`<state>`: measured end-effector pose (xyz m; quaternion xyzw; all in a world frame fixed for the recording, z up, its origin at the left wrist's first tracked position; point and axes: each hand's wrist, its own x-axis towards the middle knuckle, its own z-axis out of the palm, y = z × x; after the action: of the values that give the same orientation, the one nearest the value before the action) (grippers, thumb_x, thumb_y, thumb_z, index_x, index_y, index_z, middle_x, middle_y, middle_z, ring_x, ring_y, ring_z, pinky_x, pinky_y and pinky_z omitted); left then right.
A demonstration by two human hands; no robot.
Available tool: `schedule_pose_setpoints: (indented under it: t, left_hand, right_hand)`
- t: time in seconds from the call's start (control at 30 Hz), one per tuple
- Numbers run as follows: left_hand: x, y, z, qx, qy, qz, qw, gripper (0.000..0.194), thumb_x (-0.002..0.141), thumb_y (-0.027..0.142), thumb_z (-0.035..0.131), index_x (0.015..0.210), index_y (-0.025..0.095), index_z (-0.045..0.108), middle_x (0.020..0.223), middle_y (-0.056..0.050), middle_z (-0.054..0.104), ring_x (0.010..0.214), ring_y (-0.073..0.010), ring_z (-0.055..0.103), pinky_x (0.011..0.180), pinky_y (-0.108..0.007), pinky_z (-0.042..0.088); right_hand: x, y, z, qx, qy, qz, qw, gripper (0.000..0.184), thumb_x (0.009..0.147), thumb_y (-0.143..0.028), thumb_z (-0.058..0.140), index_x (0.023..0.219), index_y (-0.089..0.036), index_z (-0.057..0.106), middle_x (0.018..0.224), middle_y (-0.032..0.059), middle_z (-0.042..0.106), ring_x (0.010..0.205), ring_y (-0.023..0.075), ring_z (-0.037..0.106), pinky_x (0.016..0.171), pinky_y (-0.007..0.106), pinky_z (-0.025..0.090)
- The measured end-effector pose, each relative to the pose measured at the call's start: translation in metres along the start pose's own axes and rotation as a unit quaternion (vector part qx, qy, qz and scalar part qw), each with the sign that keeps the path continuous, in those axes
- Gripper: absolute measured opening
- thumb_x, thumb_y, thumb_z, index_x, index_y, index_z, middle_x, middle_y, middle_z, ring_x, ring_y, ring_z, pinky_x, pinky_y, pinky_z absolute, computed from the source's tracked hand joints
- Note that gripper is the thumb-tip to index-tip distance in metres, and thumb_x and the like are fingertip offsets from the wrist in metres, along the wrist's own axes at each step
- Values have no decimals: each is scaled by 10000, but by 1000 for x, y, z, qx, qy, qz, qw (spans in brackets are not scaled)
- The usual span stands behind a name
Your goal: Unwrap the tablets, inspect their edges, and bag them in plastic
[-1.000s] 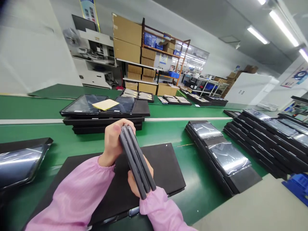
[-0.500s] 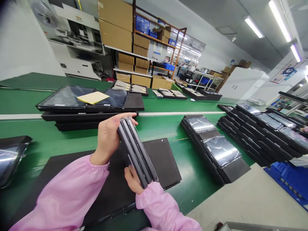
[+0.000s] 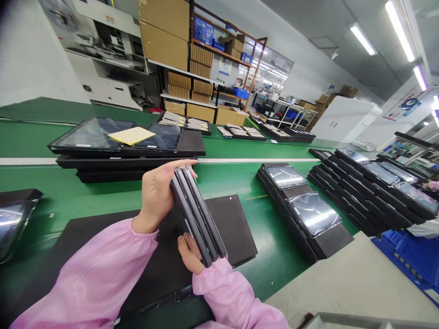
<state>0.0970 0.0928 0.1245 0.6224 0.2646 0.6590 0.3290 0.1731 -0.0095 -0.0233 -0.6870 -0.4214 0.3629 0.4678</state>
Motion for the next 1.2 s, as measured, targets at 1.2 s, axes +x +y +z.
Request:
schedule_pose_setpoints:
  t: [1.2]
  left_hand:
    - [27,-26,32,86,22,-84,992,510,888,586,431,553,206,495,541,0,519,590,-158,520,616,-286,390]
  right_hand:
    - [30,-7,-3,131,138,-111,976,287,651,-488,773,624,-218,678,637,54,734,670,263,711,737,406,619]
